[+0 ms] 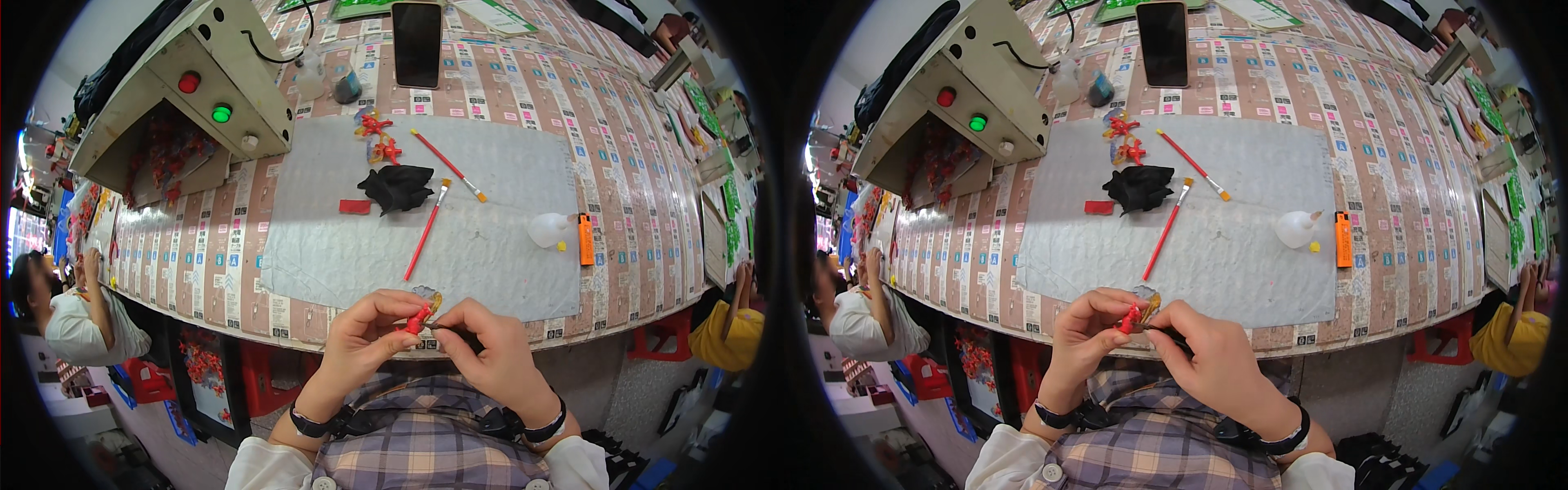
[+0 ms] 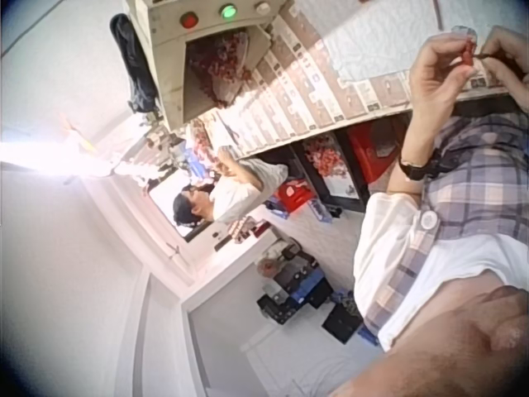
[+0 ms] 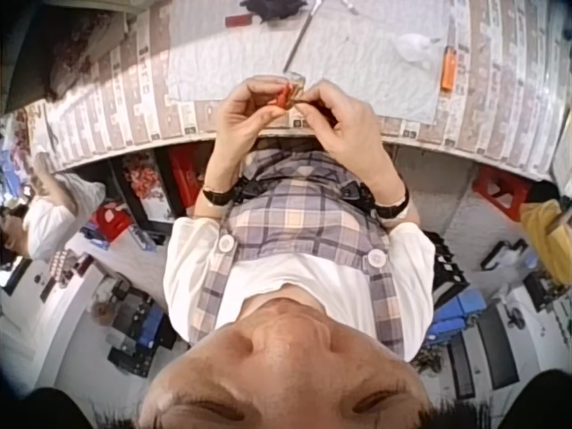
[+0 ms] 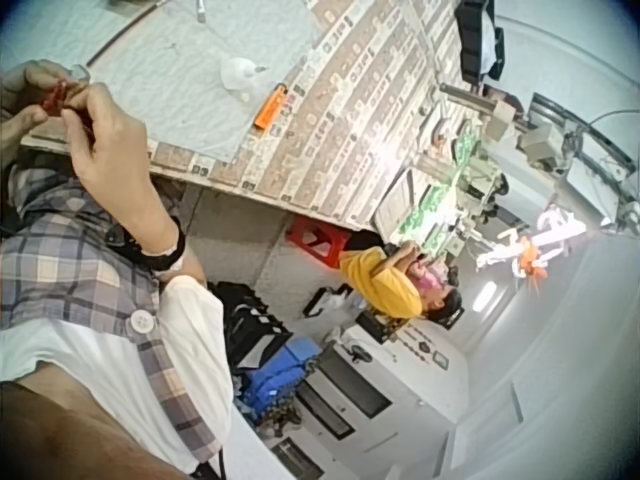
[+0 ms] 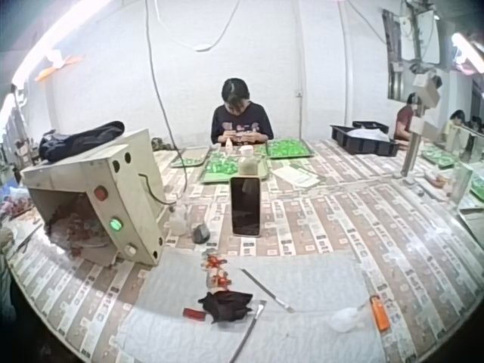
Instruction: Assembling small red plastic parts using glue, a brush, and tweezers at a workstation.
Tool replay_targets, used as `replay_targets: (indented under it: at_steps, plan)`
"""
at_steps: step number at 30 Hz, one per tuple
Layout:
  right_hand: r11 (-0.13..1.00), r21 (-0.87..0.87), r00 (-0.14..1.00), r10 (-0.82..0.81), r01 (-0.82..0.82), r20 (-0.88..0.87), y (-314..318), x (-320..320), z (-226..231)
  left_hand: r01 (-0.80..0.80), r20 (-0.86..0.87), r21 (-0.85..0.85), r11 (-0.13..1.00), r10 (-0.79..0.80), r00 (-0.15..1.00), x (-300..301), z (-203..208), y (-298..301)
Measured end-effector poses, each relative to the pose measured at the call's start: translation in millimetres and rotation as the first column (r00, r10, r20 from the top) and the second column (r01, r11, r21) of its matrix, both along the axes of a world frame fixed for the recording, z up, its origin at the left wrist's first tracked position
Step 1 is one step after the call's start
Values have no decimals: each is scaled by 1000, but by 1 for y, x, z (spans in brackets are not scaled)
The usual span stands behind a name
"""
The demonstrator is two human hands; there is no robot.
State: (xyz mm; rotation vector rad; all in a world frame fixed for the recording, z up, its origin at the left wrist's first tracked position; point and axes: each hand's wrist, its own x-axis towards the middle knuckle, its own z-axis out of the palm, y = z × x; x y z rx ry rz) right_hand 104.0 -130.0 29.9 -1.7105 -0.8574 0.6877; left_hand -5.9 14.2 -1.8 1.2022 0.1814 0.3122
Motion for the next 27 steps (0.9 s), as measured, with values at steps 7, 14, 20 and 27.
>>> replay_targets:
  at_steps: [7,14,20,27]
  plan:
    - [999,-4,974,-34,36,225,3,-4,3,-3,6,-20,1000,3,1000,-1,-2,0]
    - [999,-51,914,3,19,406,3,-5,5,-35,-42,116,993,40,998,-1,0,0]
    - [989,-33,810,97,-142,-578,-2,12,3,31,-18,87,996,-30,999,-3,2,1]
    - [1000,-12,991,23,-25,-133,-4,2,-2,6,-6,39,999,-6,1000,-1,3,0]
